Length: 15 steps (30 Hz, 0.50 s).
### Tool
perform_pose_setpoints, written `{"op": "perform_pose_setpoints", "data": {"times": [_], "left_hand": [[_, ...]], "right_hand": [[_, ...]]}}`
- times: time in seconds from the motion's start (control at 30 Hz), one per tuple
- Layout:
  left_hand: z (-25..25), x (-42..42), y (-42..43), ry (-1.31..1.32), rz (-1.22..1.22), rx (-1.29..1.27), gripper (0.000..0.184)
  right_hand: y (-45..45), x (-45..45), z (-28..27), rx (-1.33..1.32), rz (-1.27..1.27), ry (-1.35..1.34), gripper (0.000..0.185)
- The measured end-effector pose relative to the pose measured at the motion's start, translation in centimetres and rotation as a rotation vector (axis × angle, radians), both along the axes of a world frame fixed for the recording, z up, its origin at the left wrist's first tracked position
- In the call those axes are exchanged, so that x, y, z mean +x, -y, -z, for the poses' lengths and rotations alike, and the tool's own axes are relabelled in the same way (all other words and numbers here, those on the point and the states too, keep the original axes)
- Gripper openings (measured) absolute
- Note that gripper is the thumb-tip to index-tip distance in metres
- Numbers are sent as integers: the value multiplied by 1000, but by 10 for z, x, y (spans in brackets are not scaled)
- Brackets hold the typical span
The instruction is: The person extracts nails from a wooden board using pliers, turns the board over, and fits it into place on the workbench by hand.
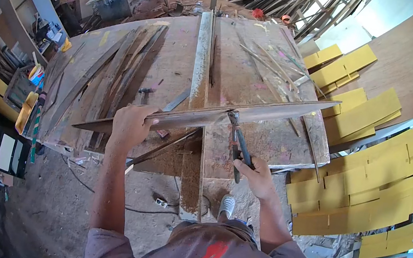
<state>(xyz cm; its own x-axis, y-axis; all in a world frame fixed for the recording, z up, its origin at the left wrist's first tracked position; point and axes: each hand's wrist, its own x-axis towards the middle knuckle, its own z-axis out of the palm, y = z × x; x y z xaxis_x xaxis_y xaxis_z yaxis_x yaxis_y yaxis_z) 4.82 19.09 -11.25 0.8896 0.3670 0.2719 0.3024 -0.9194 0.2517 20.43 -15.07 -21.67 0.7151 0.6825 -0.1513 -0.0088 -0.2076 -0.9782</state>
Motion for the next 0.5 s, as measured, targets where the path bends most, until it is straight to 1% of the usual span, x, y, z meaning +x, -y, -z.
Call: {"op": "perform_pose_setpoints", "data": {"times": [0.1, 0.2, 0.3, 0.37, 0.43, 0.47, 0.5], "left_hand": [[2, -3, 3, 45, -6, 17, 25], [1, -4, 7, 43, -9, 30, 24], [-2, 0, 14, 99, -11, 77, 24], [0, 1, 14, 136, 3, 103, 25], [3, -2, 13, 157, 25, 103, 25], [3, -5, 12, 162, 40, 92, 24], [3, -6, 11, 163, 55, 80, 24]], "right_hand": [[-4, -1, -3, 9, 38, -44, 40], [-3, 0, -14, -114, 17, -22, 41], [-8, 1, -27, -228, 44, 121, 47], [-7, 4, -17, -284, 123, 185, 51], [-6, 0, -27, -292, 142, 325, 48], [0, -3, -38, -270, 122, 437, 43], [2, -6, -48, -284, 87, 455, 42]]}}
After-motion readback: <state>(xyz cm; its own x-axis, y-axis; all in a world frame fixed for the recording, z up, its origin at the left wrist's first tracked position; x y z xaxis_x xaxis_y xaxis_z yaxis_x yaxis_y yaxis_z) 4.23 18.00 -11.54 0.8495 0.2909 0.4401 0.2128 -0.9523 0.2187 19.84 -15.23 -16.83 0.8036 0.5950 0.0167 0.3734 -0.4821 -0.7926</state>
